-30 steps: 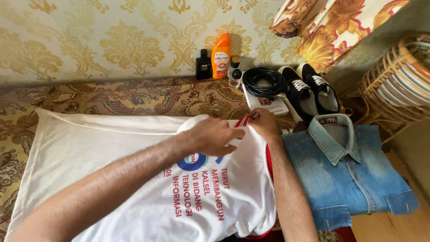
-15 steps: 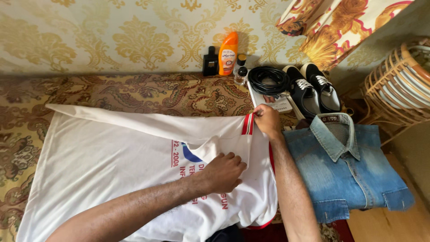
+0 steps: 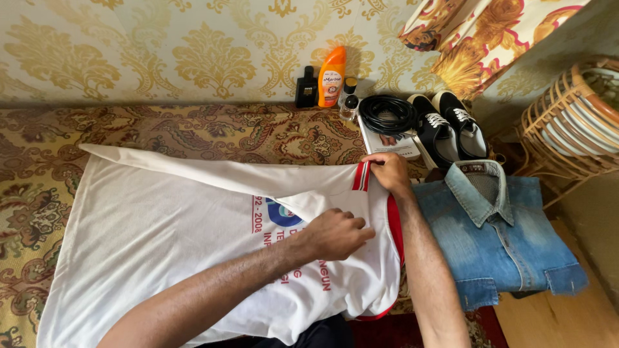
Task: The person folds a white shirt with a red collar on a bed. They smooth the fabric by hand, fold the sides and sleeves inward, and place the shirt onto a folded pair of jeans.
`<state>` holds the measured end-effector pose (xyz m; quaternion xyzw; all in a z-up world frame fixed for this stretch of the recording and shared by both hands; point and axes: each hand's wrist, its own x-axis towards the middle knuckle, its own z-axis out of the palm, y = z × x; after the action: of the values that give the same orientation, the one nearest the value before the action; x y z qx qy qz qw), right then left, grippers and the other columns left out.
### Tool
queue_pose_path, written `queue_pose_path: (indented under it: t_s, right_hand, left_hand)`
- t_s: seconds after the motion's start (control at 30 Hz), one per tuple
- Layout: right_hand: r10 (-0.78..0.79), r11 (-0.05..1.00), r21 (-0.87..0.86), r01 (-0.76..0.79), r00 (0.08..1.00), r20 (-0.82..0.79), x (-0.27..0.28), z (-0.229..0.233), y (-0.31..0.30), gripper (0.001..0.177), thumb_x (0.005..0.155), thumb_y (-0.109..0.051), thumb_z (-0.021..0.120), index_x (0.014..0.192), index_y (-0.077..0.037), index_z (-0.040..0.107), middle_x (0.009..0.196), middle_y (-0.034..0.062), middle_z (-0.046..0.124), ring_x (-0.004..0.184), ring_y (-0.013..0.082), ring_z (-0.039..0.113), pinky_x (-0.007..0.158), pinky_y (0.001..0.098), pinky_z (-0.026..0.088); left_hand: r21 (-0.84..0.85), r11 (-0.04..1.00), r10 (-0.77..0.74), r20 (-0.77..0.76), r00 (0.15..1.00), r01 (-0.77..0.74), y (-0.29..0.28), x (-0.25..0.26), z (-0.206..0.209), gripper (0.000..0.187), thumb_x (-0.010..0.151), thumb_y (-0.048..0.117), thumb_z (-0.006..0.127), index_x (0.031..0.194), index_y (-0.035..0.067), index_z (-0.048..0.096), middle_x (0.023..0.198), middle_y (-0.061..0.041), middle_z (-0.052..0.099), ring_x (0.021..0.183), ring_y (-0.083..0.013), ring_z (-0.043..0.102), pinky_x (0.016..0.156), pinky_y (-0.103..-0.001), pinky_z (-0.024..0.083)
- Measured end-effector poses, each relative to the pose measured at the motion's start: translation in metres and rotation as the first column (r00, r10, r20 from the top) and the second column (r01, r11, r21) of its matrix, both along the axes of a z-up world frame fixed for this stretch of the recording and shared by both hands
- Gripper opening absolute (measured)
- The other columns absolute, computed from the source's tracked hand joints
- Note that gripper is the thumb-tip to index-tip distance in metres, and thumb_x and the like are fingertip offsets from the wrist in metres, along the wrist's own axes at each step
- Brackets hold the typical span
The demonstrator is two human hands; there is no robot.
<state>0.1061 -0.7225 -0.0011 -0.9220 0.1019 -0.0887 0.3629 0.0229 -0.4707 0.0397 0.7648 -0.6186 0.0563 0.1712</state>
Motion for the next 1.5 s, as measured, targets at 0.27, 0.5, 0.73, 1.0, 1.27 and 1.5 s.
queue_pose_path:
  t_s: [0.27, 0.5, 0.73, 1.0, 1.27, 1.5]
  right_hand:
    - [0.035, 0.952, -0.29, 0.101, 0.902, 0.43, -0.007, -0.018, 0.018, 0.022, 0.076, 0.002, 0.077, 0.091, -0.013, 0.085, 0.094, 0.0152, 0.076, 0.096, 0.0319, 0.07, 0.088, 0.042, 0.055]
    - [0.137, 0.868, -0.494, -0.047, 0.979, 0.148, -0.01, 0.002, 0.02, 0.031, 0.086, -0.005, 0.066, 0.109, -0.018, 0.081, 0.104, 0.0149, 0.073, 0.097, 0.0368, 0.067, 0.085, 0.0476, 0.054]
    - [0.244, 0.787, -0.614, -0.055, 0.943, 0.228, -0.019, 0.035, 0.086, 0.028, 0.084, -0.008, 0.07, 0.112, -0.01, 0.076, 0.102, 0.012, 0.074, 0.096, 0.0347, 0.069, 0.081, 0.0474, 0.056]
    - [0.607, 0.721, -0.488, -0.492, 0.789, 0.101, -0.015, 0.042, 0.258, 0.036, 0.085, -0.027, 0.08, 0.116, -0.01, 0.073, 0.112, 0.0097, 0.073, 0.104, 0.0295, 0.066, 0.089, 0.0466, 0.051]
    - [0.671, 0.623, -0.676, -0.393, 0.713, 0.204, -0.009, 0.016, 0.364, 0.041, 0.083, -0.022, 0.077, 0.121, -0.011, 0.066, 0.112, 0.0054, 0.061, 0.106, 0.0273, 0.059, 0.082, 0.0486, 0.047]
    - [0.658, 0.611, -0.755, -0.236, 0.681, 0.32, 0.008, 0.007, 0.393, 0.019, 0.088, -0.023, 0.074, 0.102, -0.012, 0.07, 0.112, 0.0033, 0.061, 0.103, 0.0261, 0.057, 0.086, 0.0511, 0.046]
  left_hand:
    - [0.138, 0.988, 0.073, -0.062, 0.995, -0.064, 0.008, -0.027, -0.021, 0.021, 0.086, 0.025, 0.074, 0.096, 0.007, 0.073, 0.102, -0.011, 0.068, 0.104, -0.0297, 0.067, 0.087, -0.046, 0.054]
    - [-0.363, 0.929, 0.03, -0.127, 0.992, -0.074, 0.051, -0.012, -0.005, 0.025, 0.085, 0.021, 0.073, 0.105, 0.006, 0.07, 0.105, -0.013, 0.068, 0.105, -0.0326, 0.064, 0.098, -0.047, 0.051]
    - [-0.171, 0.843, 0.475, -0.211, 0.855, -0.51, 0.206, 0.025, -0.039, 0.016, 0.089, 0.022, 0.072, 0.1, 0.011, 0.073, 0.11, -0.01, 0.069, 0.11, -0.0316, 0.062, 0.097, -0.047, 0.049]
    - [-0.111, 0.559, 0.784, -0.252, 0.567, -0.822, 0.347, 0.049, -0.049, 0.029, 0.092, 0.031, 0.07, 0.115, 0.013, 0.07, 0.133, -0.011, 0.058, 0.132, -0.0316, 0.048, 0.107, -0.052, 0.038]
    - [-0.27, 0.355, 0.83, -0.35, 0.435, -0.895, 0.417, 0.111, -0.069, 0.032, 0.092, 0.031, 0.071, 0.115, 0.009, 0.07, 0.126, -0.015, 0.062, 0.122, -0.0366, 0.056, 0.106, -0.046, 0.046]
    - [0.062, -0.061, 0.644, -0.76, -0.087, -0.996, 0.447, 0.196, -0.043, 0.049, 0.094, 0.044, 0.077, 0.118, 0.004, 0.064, 0.09, -0.014, 0.077, 0.077, -0.0262, 0.072, 0.074, -0.041, 0.059]
